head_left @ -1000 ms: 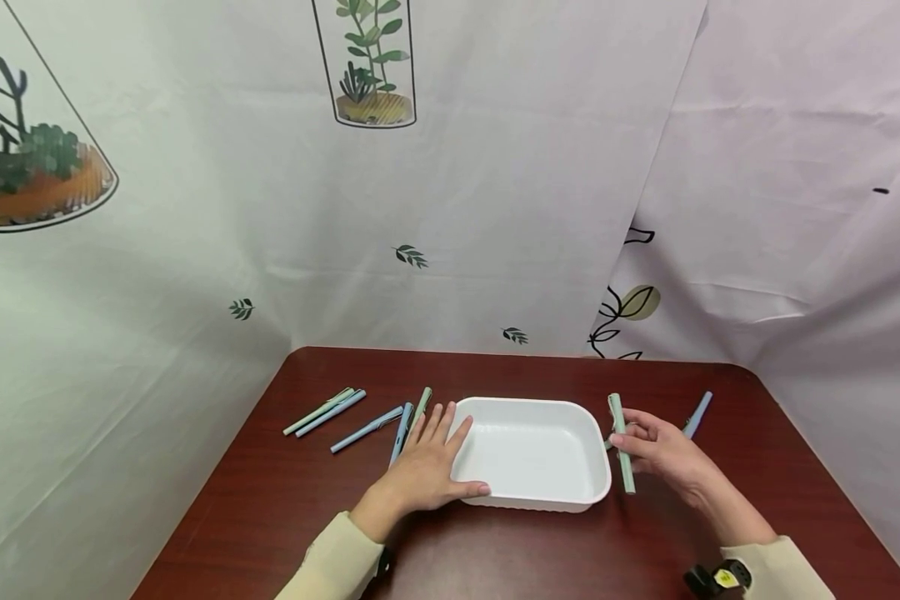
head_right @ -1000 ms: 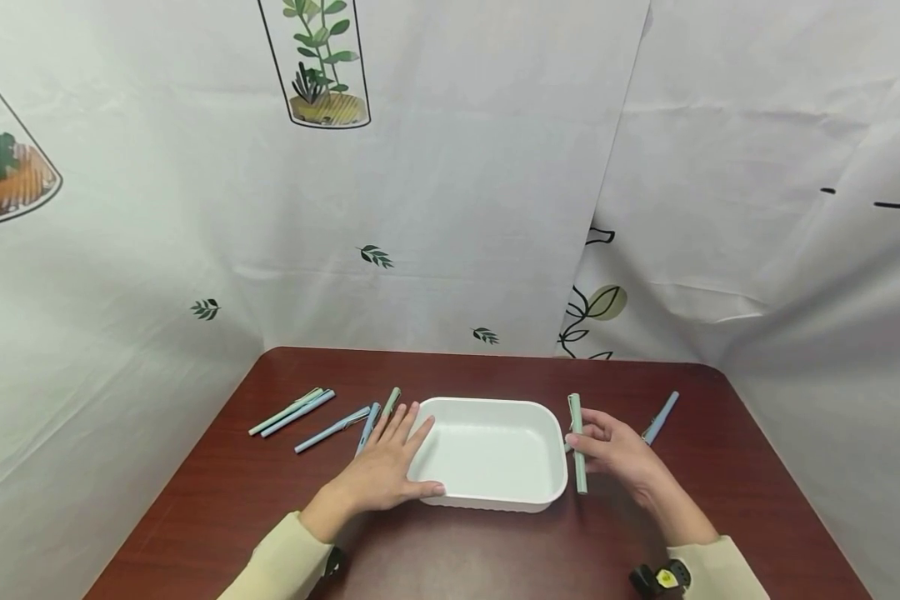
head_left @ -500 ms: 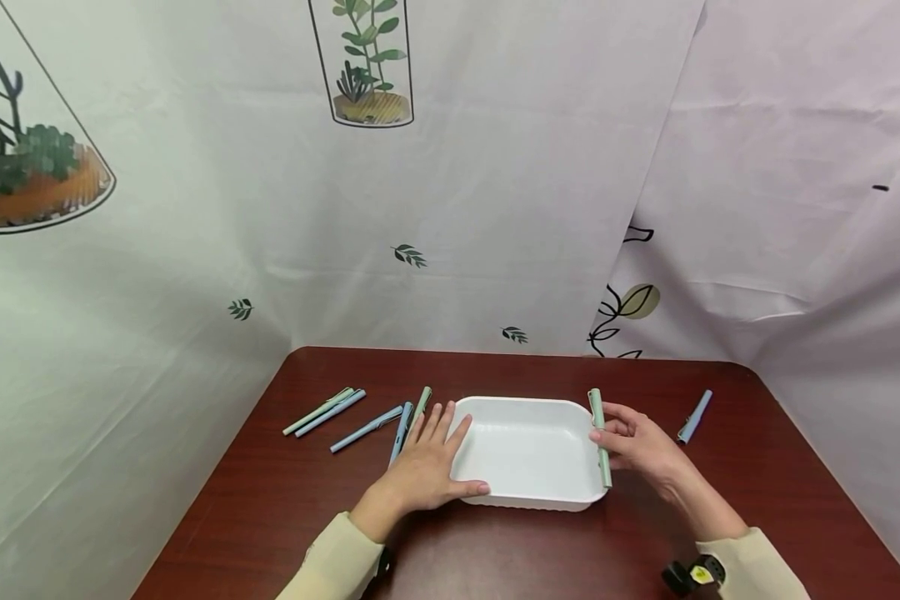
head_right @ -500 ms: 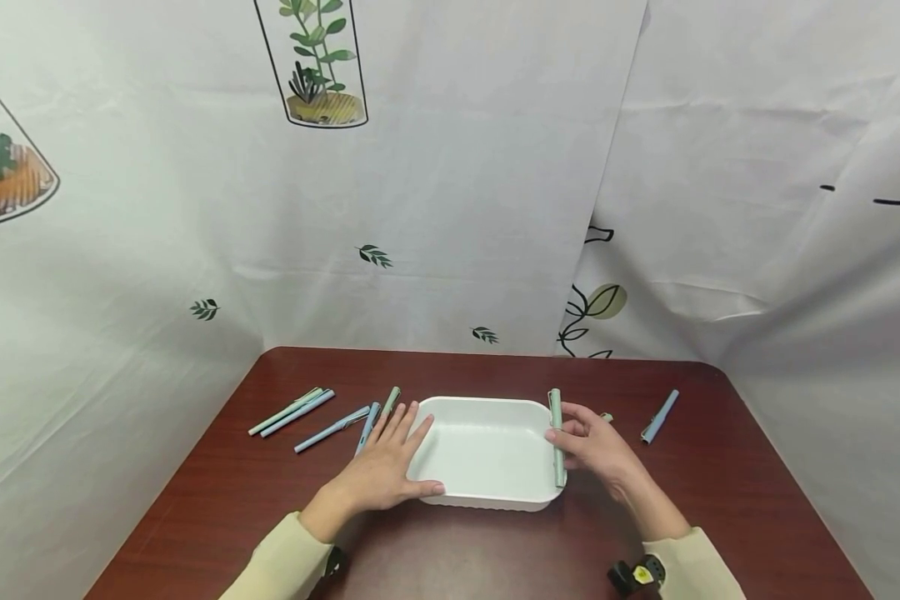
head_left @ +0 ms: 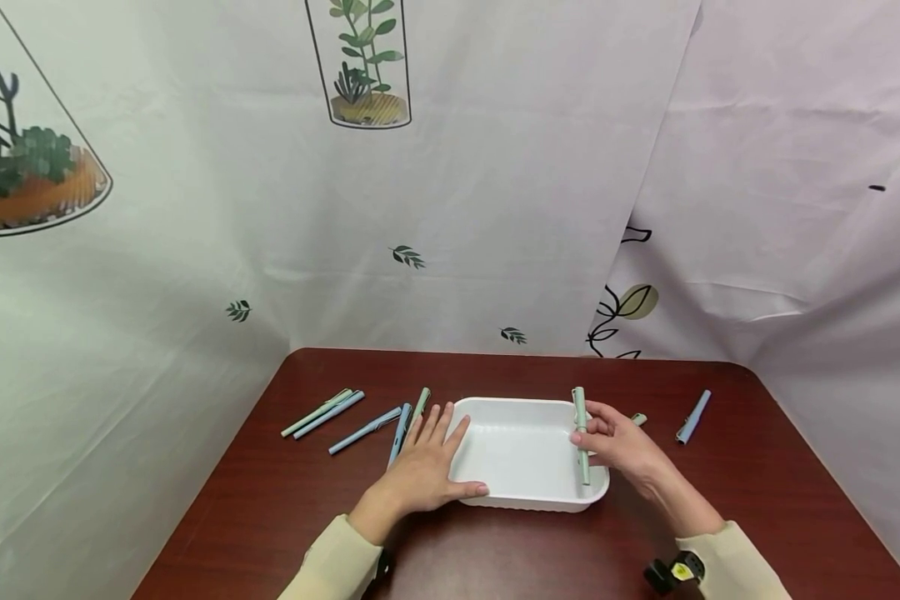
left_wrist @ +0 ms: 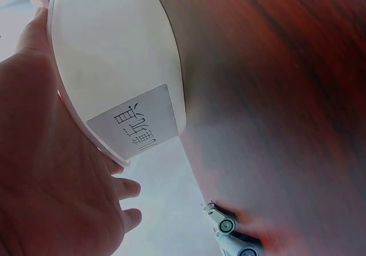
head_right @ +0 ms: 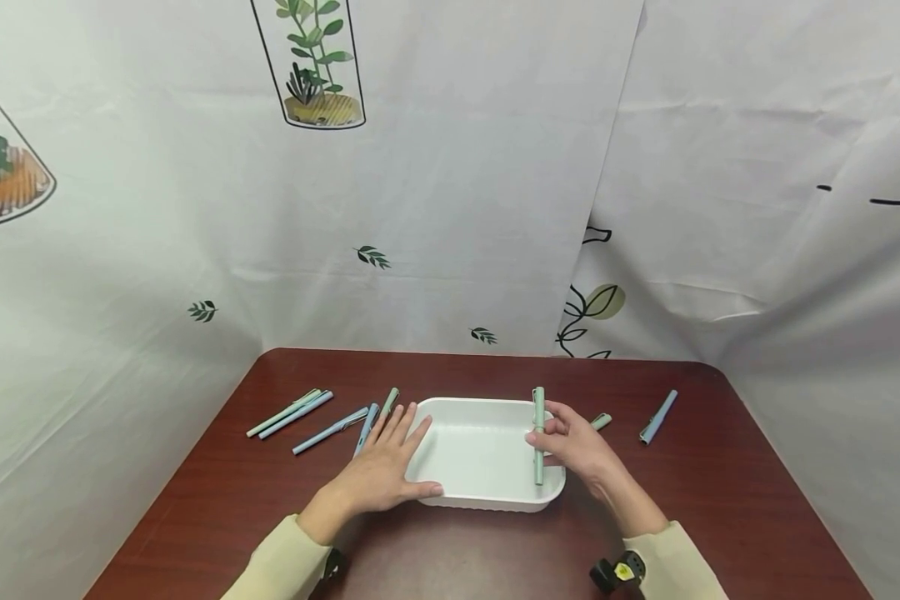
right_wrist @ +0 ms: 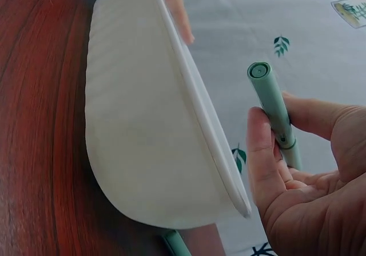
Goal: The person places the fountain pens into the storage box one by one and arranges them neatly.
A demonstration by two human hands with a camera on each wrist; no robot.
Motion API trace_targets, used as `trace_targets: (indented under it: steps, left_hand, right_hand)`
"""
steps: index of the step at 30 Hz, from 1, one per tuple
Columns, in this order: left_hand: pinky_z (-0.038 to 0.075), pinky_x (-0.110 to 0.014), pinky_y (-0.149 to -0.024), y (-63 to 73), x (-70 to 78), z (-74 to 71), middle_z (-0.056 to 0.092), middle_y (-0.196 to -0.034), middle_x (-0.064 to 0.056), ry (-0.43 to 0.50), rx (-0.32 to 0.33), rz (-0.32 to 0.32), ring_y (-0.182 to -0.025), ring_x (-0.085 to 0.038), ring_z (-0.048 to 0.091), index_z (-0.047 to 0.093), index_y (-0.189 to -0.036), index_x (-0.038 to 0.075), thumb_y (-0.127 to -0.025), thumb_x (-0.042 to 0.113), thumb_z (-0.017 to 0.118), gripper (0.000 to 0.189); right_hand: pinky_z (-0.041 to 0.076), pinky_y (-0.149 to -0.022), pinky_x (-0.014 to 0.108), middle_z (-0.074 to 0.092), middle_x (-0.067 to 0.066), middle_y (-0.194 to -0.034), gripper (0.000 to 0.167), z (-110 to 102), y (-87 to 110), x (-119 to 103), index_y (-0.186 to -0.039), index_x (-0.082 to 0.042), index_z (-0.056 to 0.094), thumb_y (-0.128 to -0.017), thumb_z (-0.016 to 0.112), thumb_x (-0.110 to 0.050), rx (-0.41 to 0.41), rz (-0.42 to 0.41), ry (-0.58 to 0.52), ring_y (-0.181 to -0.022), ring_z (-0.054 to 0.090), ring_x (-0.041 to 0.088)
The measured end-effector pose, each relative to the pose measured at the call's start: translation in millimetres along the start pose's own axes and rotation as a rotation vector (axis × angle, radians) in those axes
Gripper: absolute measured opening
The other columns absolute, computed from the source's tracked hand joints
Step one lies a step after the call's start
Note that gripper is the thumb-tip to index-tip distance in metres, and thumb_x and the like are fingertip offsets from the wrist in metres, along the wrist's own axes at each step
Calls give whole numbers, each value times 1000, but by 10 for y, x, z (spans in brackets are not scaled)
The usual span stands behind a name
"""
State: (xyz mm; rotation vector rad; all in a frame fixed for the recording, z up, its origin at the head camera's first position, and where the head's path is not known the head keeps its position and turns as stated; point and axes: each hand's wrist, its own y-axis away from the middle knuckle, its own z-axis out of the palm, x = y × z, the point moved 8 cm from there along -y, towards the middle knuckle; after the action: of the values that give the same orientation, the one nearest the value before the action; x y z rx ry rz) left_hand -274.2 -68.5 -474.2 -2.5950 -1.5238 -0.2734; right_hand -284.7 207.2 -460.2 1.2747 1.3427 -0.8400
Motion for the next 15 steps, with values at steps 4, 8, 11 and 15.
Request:
trace_targets:
  steps: [4, 8, 11, 15]
  left_hand:
    - [9, -57, -124, 2, -5, 11, 6, -170, -16, -2, 0, -1, -156, -38, 7, 21, -163, 17, -84, 83, 51, 108]
    - [9, -57, -124, 2, -14, 15, 6, -170, -16, 2, 0, -2, -156, -39, 7, 21, -163, 16, -85, 82, 52, 107]
    - [8, -56, -124, 1, -17, 10, 6, -170, -16, 9, 1, -3, -156, -39, 7, 21, -163, 16, -85, 81, 54, 107]
    - [7, -56, -124, -2, -15, 7, 6, -170, -16, 18, -3, -4, -156, -38, 6, 20, -163, 16, -84, 83, 52, 108]
  right_hand:
    - [60, -83, 44, 61, 13, -103, 73, 54, -23, 8, -153, 2, 32, -95, 72, -14, 12, 20, 17, -99, 62, 25]
    - [60, -81, 43, 61, 13, -103, 73, 110, -49, -4, -152, 2, 35, -93, 74, -14, 20, 25, 6, -96, 63, 25]
    - [61, -79, 42, 61, 13, -103, 74, 155, -60, -17, -152, 3, 35, -93, 75, -15, 16, 19, 4, -94, 64, 25]
    - [61, -76, 41, 60, 14, -105, 75, 218, -65, -18, -153, 4, 33, -93, 74, -15, 14, 29, 15, -90, 65, 26]
